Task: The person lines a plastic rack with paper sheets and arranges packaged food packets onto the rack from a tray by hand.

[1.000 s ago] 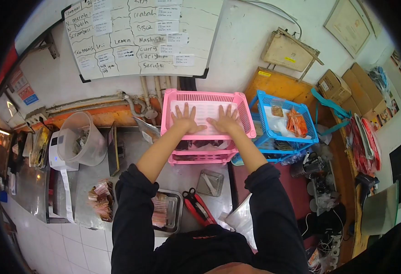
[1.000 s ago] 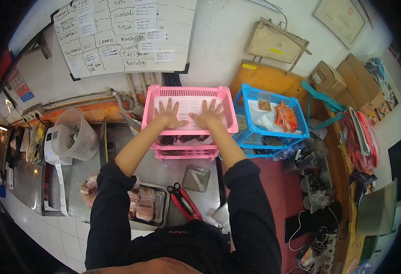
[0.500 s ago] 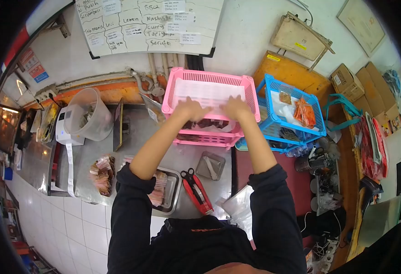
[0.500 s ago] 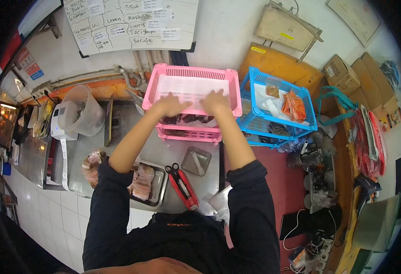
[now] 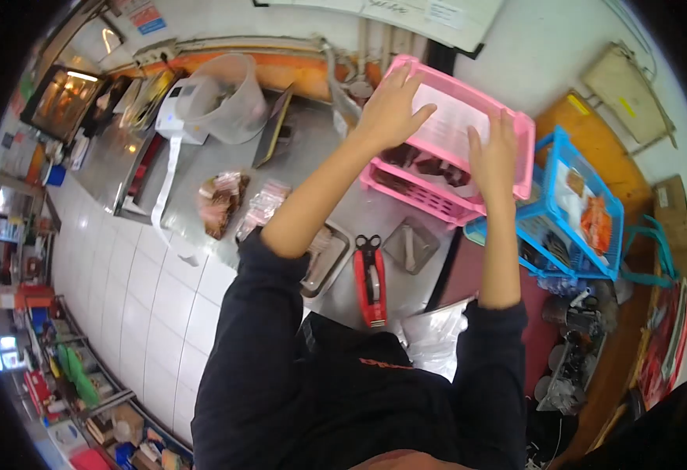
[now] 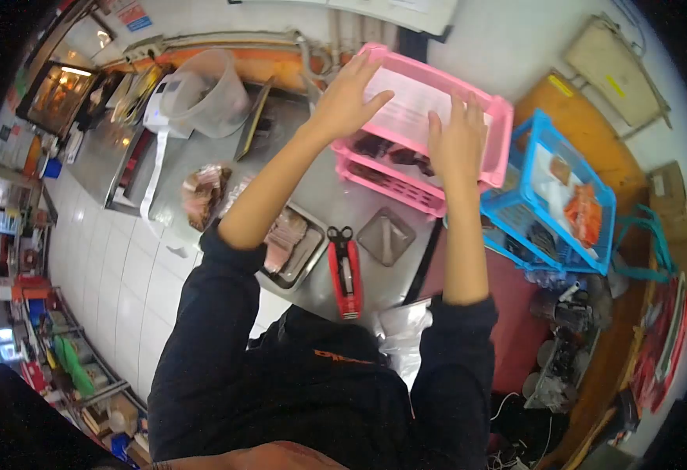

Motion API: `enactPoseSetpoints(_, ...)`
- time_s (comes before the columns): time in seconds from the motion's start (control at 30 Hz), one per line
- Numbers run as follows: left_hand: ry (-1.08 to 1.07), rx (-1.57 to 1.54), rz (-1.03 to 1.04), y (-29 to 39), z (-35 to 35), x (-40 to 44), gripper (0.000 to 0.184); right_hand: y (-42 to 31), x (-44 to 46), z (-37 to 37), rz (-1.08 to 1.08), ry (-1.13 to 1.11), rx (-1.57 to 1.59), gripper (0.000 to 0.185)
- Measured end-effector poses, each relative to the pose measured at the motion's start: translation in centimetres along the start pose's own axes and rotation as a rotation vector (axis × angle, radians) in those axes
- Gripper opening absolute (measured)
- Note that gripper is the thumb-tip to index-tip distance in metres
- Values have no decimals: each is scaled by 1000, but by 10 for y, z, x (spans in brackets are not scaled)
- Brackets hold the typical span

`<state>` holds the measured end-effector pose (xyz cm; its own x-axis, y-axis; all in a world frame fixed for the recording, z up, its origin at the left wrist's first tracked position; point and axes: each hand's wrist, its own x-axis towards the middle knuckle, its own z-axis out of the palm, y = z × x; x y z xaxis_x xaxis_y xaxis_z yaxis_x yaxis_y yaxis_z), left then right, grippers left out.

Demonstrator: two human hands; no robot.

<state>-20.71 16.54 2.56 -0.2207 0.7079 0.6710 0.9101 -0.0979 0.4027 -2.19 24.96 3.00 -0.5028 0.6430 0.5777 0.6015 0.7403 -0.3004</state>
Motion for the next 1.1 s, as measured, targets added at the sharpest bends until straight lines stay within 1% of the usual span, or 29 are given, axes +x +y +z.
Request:
enactPoseSetpoints(0.03,6,-72,-13,6,-32,-18,52,-31,-19,-21,-98,164,196,37)
enactPoseSetpoints(0.07,11,-153,-23,8,-60,-40,47,-52,-47,-27,-37,162,347,30)
enactPoseSetpoints(0.1,-13,-137,-62,-1,-80,-64,43,-72,-70,-31,25,167,493,23)
enactPoseSetpoints(0.13,-38,-124,-95,-16,-95,-92,39,-83,-100,-11,41,207,685,15)
enactPoseSetpoints(0.17,-78,-127,-237,-34,-102,-130,35,-100,-133,4,119,45,749,12)
enactPoseSetpoints(0.2,-143,-180,-375,-52,-107,-169,34,-117,-168,30,352,-229,897,16)
enactPoseSetpoints(0.23,-324,-159,-592,-73,-111,-213,33,-133,-190,50,340,-456,890,23)
enactPoseSetpoints(0.27,-487,-48,-634,-89,-115,-256,29,-139,-227,89,329,-599,944,30)
enactPoseSetpoints(0.3,-584,134,-511,-94,-122,-290,28,-144,-260,119,338,-792,862,43)
enactPoseSetpoints(0.33,-675,317,-384,-98,-130,-315,27,-154,-275,131,341,-795,867,43)
enactPoseSetpoints(0.37,-680,318,-388,-105,-134,-337,27,-164,-287,139,274,-888,672,51)
enactPoseSetpoints(0.4,-746,218,-464,-112,-138,-356,29,-173,-294,146,205,-973,473,59)
enactPoseSetpoints(0.43,-813,113,-536,-115,-144,-366,32,-180,-296,151,224,-1039,439,63)
enactPoseSetpoints(0.47,-824,105,-537,-118,-146,-376,32,-186,-297,158,236,-1045,437,63)
enactPoseSetpoints(0.53,-819,126,-432,-116,-141,-384,39,-196,-297,171,325,-1068,427,66)
enactPoseSetpoints(0.57,-909,137,-421,-117,-136,-385,51,-200,-297,177,305,-1069,387,62)
enactPoseSetpoints(0.6,-915,126,-413,-116,-132,-384,51,-202,-302,182,318,-1068,379,62)
enactPoseSetpoints(0.67,-789,128,-276,-114,-123,-380,63,-200,-315,195,192,-954,278,66)
enactPoseSetpoints(0.7,-822,125,-190,-117,-118,-381,75,-199,-315,192,203,-950,269,66)
enactPoseSetpoints(0.73,-826,114,-179,-115,-117,-374,75,-201,-312,182,172,-888,312,61)
enactPoseSetpoints(0.8,-904,166,-47,-115,-115,-360,79,-203,-315,177,154,-820,346,56)
enactPoseSetpoints(0.83,-905,156,-34,-119,-113,-358,79,-203,-318,180,219,-740,405,48)
enactPoseSetpoints(0.87,-925,154,44,-123,-110,-354,82,-201,-319,182,281,-656,462,41)
enactPoseSetpoints(0.9,-942,154,121,-127,-106,-350,84,-202,-316,182,336,-571,527,28)
enactPoseSetpoints(0.93,-940,148,131,-131,-102,-349,84,-200,-315,185,341,-565,519,28)
enactPoseSetpoints(1.0,-871,-54,154,-139,-92,-352,76,-197,-316,193,478,-606,579,26)
enactPoseSetpoints(1.03,-872,-58,159,-145,-85,-353,76,-195,-317,198,487,-592,572,26)
enactPoseSetpoints(1.07,-880,-102,72,-152,-77,-352,60,-193,-320,200,491,-589,570,26)
enactPoseSetpoints(1.1,-886,-145,-16,-158,-69,-351,45,-192,-321,201,578,-581,641,29)
